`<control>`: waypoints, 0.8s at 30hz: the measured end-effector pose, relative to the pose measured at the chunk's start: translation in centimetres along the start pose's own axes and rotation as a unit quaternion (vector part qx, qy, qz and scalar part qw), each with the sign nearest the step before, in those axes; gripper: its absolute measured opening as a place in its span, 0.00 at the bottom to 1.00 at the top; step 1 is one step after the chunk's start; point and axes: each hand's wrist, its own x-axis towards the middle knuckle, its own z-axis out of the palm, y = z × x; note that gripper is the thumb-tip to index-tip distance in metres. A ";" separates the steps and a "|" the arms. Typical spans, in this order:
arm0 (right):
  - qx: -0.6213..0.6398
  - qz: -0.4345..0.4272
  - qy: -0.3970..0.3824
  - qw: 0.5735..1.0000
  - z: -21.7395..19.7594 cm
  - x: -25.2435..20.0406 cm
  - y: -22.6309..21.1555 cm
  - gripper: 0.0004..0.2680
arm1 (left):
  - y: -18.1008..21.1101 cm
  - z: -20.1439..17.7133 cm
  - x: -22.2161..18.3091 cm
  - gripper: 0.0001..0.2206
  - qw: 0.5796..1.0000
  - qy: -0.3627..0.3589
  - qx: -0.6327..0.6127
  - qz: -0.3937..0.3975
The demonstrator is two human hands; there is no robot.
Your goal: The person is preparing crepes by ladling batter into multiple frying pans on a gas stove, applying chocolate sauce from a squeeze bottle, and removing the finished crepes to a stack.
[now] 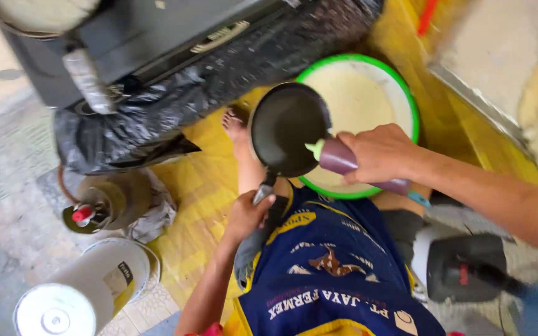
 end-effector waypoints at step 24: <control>0.103 0.195 0.129 0.967 -2.2 -3.5 4.5 0.34 | 5.5 1.4 0.5 0.14 0.994 -0.035 -0.064 0.077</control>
